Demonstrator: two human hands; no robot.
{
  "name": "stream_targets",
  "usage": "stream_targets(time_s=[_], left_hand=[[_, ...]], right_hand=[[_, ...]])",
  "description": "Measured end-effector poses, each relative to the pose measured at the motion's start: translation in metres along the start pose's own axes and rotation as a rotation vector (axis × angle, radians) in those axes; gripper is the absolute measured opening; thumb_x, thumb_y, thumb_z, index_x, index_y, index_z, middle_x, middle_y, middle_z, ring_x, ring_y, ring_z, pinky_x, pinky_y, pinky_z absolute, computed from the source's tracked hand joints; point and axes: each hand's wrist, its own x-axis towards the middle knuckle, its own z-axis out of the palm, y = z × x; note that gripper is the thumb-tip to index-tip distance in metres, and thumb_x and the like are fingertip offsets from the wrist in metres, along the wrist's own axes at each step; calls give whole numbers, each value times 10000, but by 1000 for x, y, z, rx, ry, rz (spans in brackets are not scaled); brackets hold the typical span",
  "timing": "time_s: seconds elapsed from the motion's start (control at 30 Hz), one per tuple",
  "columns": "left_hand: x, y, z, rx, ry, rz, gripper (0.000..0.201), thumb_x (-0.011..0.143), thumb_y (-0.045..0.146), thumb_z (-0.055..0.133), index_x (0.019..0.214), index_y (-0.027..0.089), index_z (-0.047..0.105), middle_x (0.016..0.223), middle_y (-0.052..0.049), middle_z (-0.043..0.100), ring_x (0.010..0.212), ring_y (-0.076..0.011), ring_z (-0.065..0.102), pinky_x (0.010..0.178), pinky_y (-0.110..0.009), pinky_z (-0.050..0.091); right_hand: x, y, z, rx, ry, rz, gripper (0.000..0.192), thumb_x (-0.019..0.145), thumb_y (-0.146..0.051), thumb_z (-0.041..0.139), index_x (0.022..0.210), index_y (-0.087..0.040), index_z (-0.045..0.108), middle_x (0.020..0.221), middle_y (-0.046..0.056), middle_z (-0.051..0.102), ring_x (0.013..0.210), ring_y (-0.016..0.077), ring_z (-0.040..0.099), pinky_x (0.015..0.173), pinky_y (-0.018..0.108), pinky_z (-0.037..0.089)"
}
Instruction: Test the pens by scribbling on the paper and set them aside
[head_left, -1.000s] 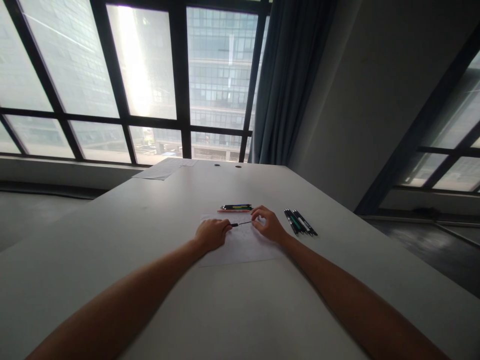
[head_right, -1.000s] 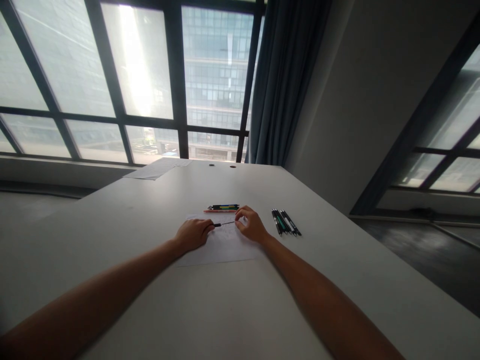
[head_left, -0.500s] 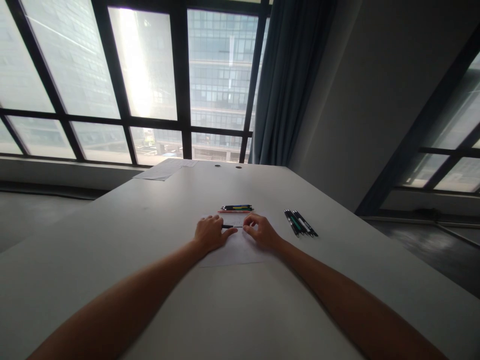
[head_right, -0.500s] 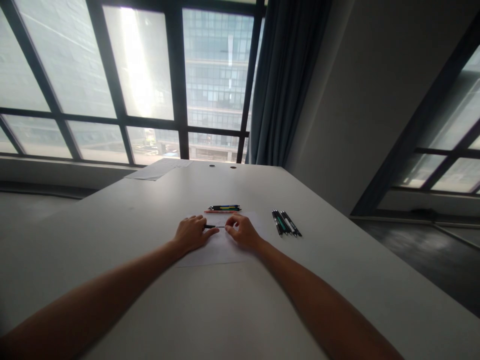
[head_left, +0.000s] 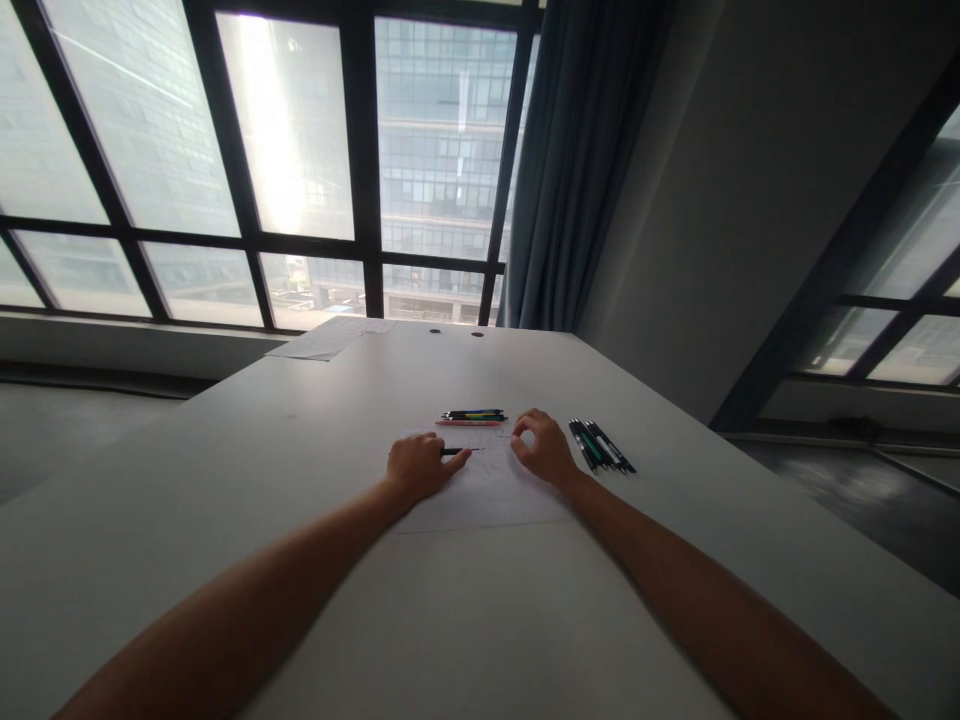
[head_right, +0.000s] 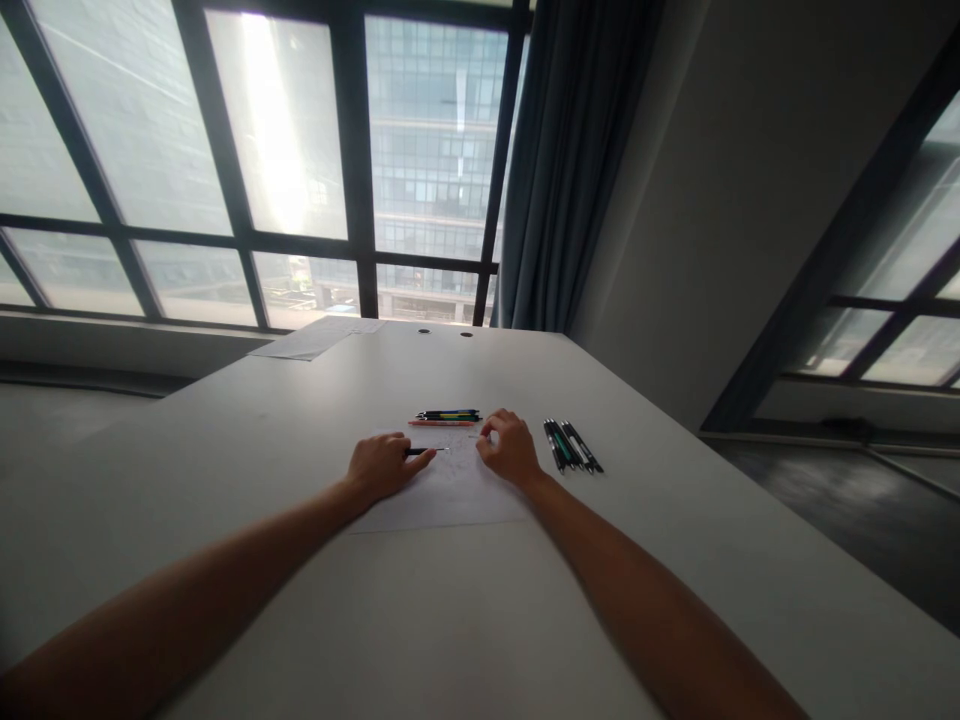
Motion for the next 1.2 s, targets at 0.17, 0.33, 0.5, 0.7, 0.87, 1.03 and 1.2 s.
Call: stream_targets(time_s=[0.17, 0.33, 0.5, 0.7, 0.87, 1.03, 1.2], left_hand=[[0, 1, -2, -1, -26, -2, 694, 884, 712, 301, 796, 172, 729, 913, -110, 726, 838, -261, 684, 681, -316, 472], [1, 1, 0, 0, -32, -4, 687, 880, 713, 311, 809, 176, 734, 918, -115, 723, 843, -258, 683, 694, -313, 476], [1, 0, 1, 11, -25, 5, 679, 878, 708, 324, 812, 174, 737, 912, -116, 724, 830, -257, 683, 689, -315, 477], [0, 0, 1, 12, -23, 40, 701, 884, 717, 300, 810, 170, 732, 909, -117, 720, 844, -251, 679, 702, -310, 472], [0, -1, 3, -12, -22, 4, 647, 907, 682, 302, 844, 175, 699, 942, -112, 712, 880, -247, 669, 727, -315, 465], [1, -2, 7, -32, -2, -37, 466, 983, 495, 281, 958, 184, 627, 1009, -101, 695, 954, -236, 643, 753, -317, 459], [1, -2, 7, -3, 13, -24, 378, 994, 373, 278, 995, 169, 595, 1020, -104, 684, 958, -244, 628, 764, -339, 463]], right_hand=[[-4, 3, 4, -338, -46, -12, 81, 684, -128, 626, 648, -185, 580, 869, 90, 620, 870, 238, 526, 758, 364, 371], [-4, 2, 4, -356, -67, 20, 52, 699, -130, 620, 697, -182, 622, 893, 110, 623, 893, 260, 524, 778, 389, 360], [-4, -11, -3, -176, -90, -126, 237, 720, -102, 588, 934, -177, 657, 1008, 95, 637, 972, 254, 553, 842, 395, 378], [-9, -37, 8, 2, -180, -356, 107, 903, -238, 562, 927, -216, 663, 988, 77, 657, 985, 236, 556, 855, 394, 401], [-4, -23, 0, -76, -154, -288, 72, 821, -143, 593, 815, -199, 638, 970, 78, 649, 937, 236, 550, 834, 390, 383], [2, 3, -15, -218, -91, -156, 67, 724, -129, 613, 726, -194, 598, 948, 73, 632, 911, 232, 555, 822, 376, 381], [-1, 3, -11, -282, -136, -121, 67, 698, -128, 616, 689, -190, 594, 927, 76, 638, 897, 233, 558, 798, 371, 385]])
